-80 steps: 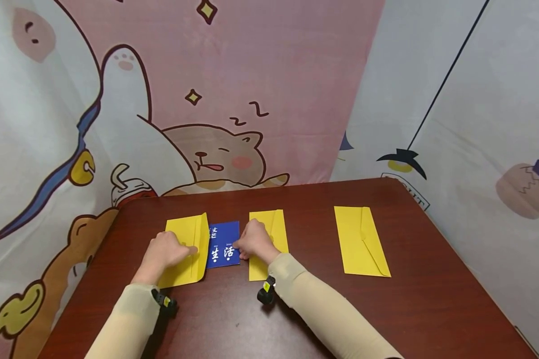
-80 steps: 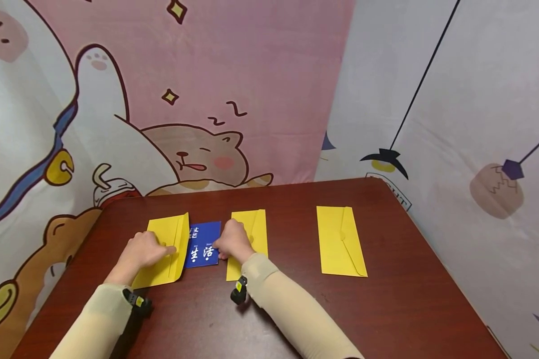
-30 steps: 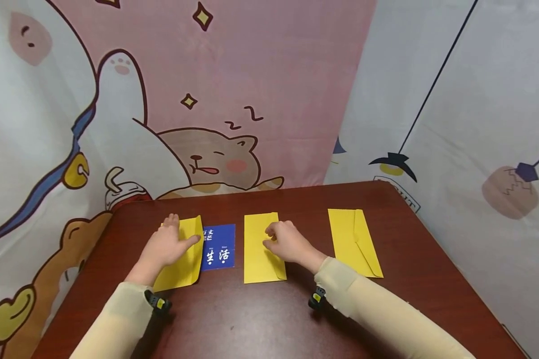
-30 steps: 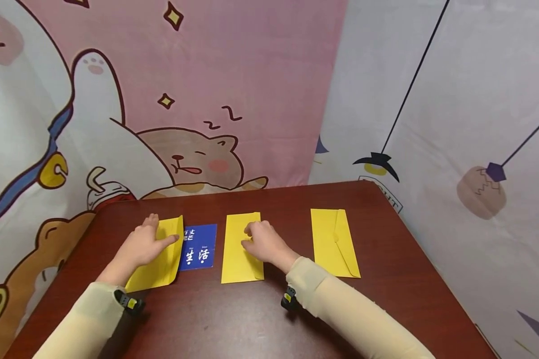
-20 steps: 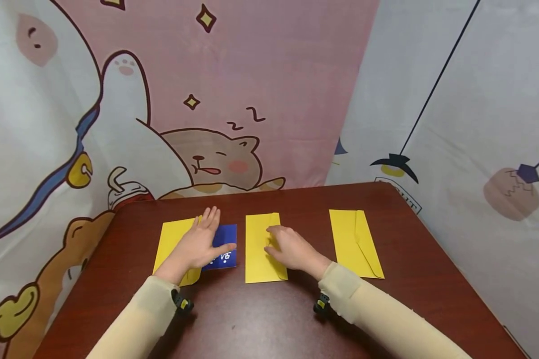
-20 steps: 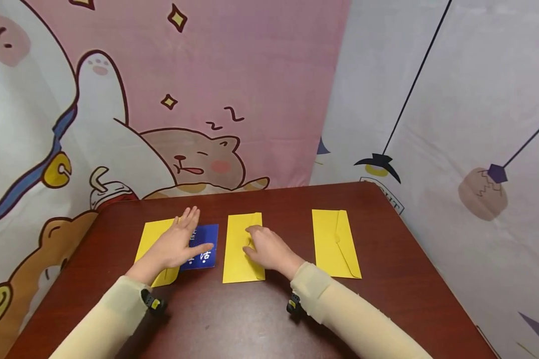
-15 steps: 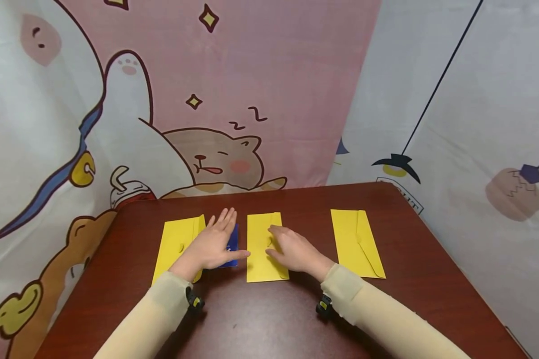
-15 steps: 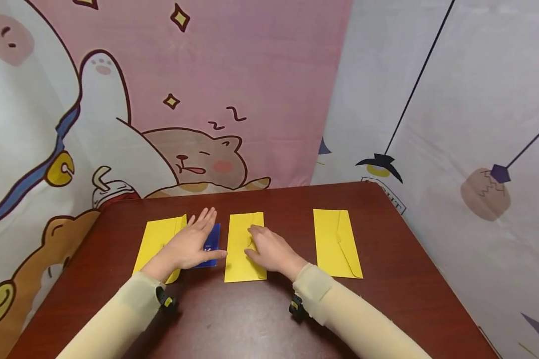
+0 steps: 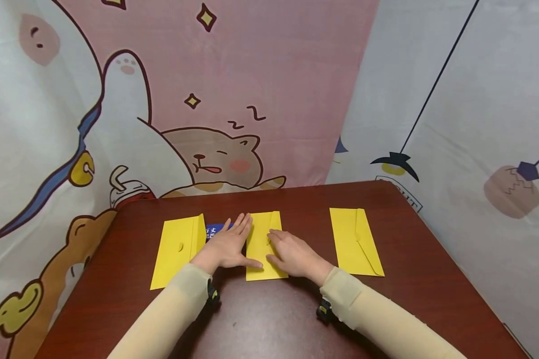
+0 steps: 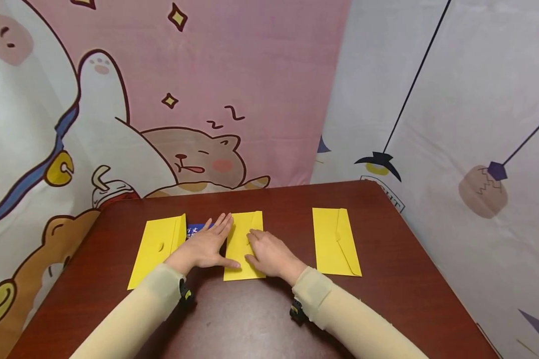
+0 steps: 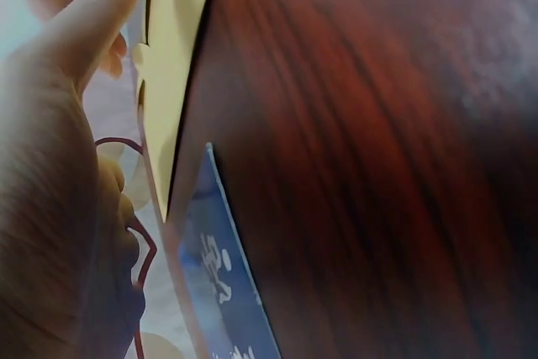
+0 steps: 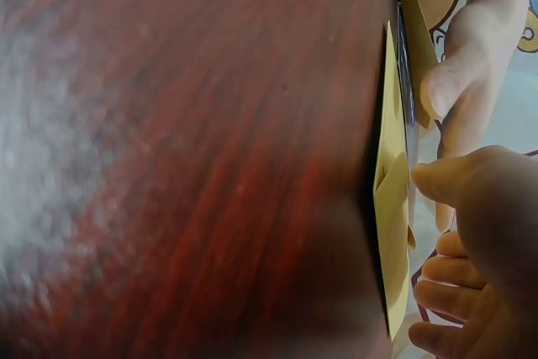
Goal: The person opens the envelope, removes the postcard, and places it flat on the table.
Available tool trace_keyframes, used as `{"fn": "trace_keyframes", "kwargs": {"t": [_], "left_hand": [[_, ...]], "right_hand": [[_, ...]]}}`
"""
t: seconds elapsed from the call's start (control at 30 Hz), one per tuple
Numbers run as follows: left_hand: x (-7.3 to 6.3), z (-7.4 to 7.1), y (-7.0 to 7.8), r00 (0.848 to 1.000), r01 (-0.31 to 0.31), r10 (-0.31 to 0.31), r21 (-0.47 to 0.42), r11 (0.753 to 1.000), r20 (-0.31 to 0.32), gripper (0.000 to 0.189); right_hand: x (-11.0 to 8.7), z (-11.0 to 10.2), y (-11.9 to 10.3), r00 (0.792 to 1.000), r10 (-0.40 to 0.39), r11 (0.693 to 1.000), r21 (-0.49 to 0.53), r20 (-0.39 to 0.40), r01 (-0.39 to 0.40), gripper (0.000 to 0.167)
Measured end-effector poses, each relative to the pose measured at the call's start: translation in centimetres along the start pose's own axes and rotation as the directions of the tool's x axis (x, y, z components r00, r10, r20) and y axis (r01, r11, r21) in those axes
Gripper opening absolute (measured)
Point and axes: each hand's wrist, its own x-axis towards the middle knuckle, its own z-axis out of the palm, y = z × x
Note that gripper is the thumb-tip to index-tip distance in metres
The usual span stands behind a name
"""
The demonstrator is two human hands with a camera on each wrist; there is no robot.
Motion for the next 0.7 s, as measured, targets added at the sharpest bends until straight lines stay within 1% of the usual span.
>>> {"fn": "trace_keyframes", "kwargs": {"t": [0.3,0.5,0.7], "left_hand": [[0.9,0.5,0.0,0.999,-0.004,0.002,0.031,1.000,0.047,0.145],[1.2,0.6,0.1,0.995,0.017,-0.017,0.002,1.000,0.098,0.145],[1.2,0.7,0.1,0.995,0.021,-0.020,-0.006,1.000,0.102,0.144]], "right_hand": [[0.1,0.2,-0.2,1.000,-0.021,1.000,-0.006,-0.016,0.021,0.057],[0.0,0.3,-0.3,1.000,-0.018,1.000,-0.014,-0.003,0.018,0.055],[-0.1,0.4,-0.3,1.000,-0.021,0.999,-0.026,-0.008,0.021,0.052]]}}
